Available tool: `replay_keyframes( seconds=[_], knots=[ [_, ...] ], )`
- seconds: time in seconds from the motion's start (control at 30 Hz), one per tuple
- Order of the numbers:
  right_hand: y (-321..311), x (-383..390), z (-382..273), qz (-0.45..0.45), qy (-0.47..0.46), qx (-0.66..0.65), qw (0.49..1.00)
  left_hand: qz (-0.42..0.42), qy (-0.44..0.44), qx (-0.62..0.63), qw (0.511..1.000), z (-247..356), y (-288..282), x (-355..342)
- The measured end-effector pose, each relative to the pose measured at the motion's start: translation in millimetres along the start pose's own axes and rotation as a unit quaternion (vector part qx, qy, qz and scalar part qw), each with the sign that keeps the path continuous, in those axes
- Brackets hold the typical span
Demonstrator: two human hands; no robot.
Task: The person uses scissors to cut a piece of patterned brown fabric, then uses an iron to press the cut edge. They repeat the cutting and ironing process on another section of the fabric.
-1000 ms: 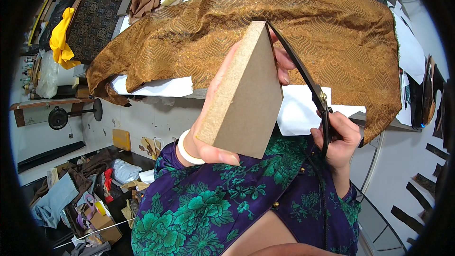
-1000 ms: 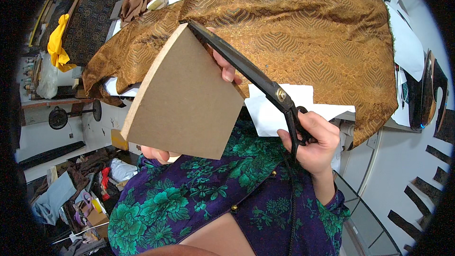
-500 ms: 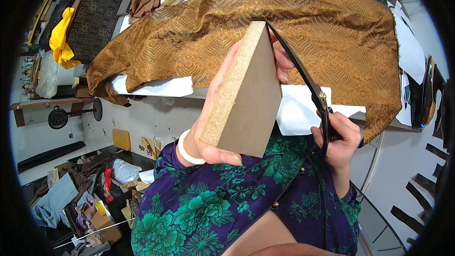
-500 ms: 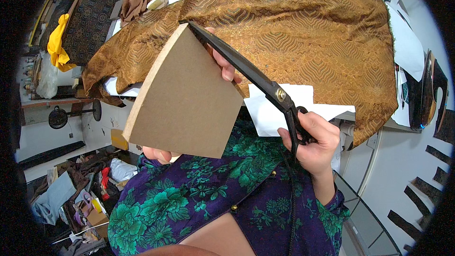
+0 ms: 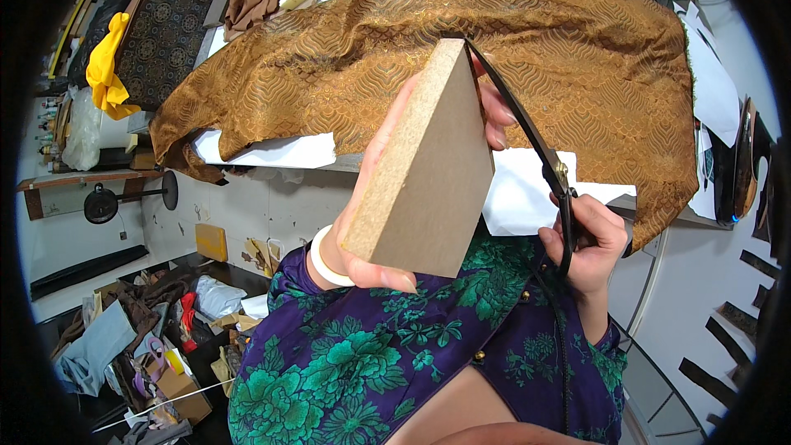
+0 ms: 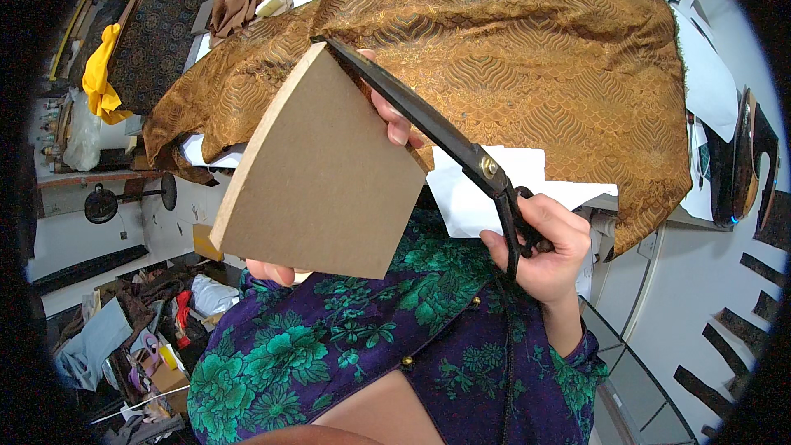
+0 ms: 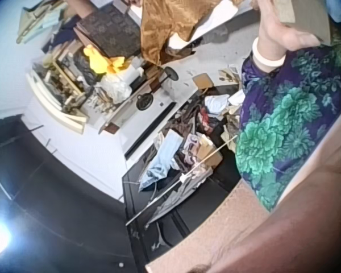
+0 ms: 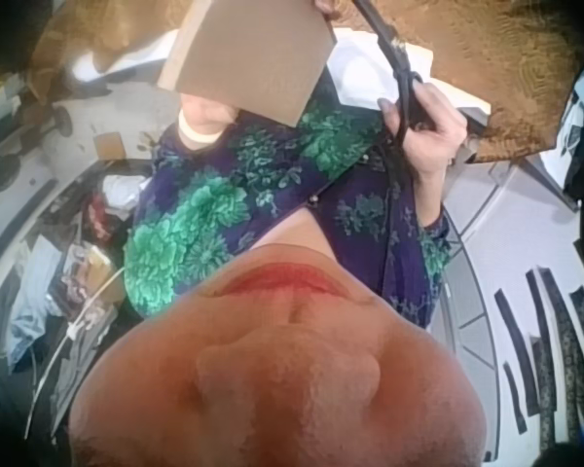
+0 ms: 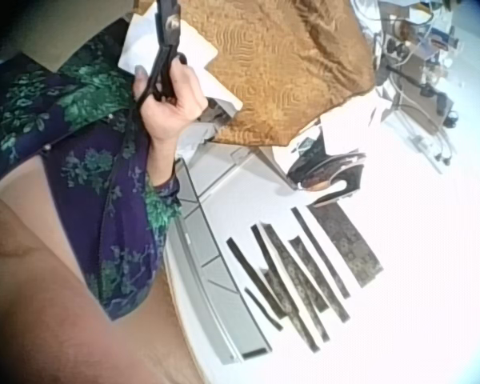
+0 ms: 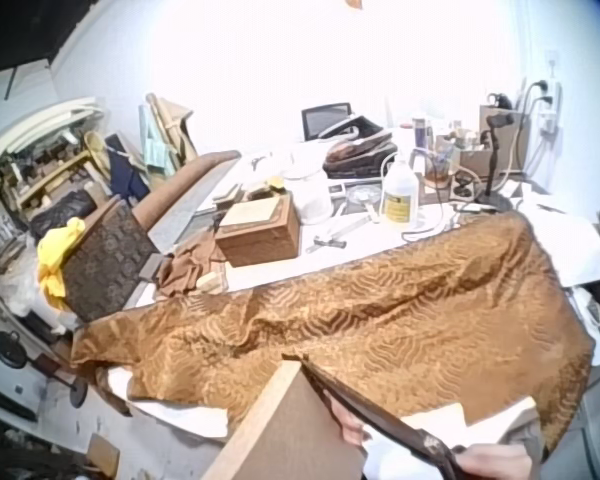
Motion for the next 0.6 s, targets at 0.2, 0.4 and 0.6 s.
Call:
replay_keyframes(
  seconds=[0.2,0.4,0.6],
  knots=[
    [-0.8,-0.5,-3.4,0.005,-0.007,0.016,1.0,-0.065,0.048,-0.014,0.997,0.6,-1.8,-2.4],
    [-0.5,-0.6,-3.5,0.008,-0.001,0.021,1.0,-0.107,0.083,-0.021,0.991,3.0,0.7,-3.4],
    [-0.6,-0.2,-3.1,0.016,-0.003,0.026,1.0,-0.108,0.07,-0.004,0.992,-4.4,-2.0,-4.2]
  ],
)
Point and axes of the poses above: each hand's wrist, its own x-axis away from the middle knuckle, its own y-axis out of the palm, z = x × y, the point moved 9 cm from there along -x, towards the middle knuckle, and after that the axes turned 11 degrees about x, right-handed, at the moved point
